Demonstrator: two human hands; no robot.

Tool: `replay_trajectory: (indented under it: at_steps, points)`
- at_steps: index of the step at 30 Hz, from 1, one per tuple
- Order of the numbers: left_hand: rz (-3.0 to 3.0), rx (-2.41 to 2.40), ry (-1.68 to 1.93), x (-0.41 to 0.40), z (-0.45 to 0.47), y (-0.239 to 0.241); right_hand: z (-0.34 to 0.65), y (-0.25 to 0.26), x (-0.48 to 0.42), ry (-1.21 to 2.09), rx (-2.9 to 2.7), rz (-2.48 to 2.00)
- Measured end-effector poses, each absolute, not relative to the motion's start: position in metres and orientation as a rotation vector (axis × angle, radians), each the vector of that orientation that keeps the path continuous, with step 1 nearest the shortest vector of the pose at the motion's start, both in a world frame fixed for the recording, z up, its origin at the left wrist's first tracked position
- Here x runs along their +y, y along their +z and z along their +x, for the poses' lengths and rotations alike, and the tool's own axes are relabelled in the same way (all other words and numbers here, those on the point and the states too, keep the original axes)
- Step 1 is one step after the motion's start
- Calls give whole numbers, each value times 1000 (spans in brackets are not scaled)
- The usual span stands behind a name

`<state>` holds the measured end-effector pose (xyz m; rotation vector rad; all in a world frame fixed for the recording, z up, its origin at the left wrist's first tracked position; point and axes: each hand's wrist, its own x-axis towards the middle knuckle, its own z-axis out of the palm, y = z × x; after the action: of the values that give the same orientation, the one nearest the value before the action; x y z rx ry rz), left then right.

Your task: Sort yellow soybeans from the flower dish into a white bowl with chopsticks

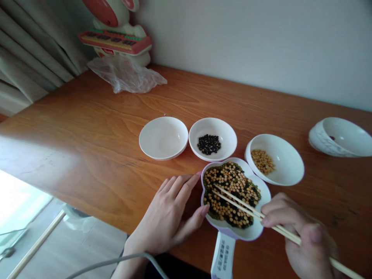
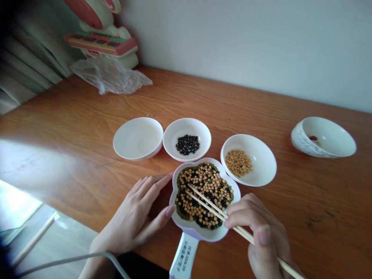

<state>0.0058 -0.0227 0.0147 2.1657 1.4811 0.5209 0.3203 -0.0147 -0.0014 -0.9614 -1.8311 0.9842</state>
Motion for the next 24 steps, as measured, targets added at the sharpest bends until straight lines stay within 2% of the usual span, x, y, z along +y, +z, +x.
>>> replay_trajectory:
  at_steps: [10, 24]
  points:
    - [2181, 1478, 500, -23, 5, 13, 320, -1, -8, 858, -1879, -861]
    - [2176, 1478, 490, -22, 5, 13, 312, 6, -6, 1006, -1590, -919]
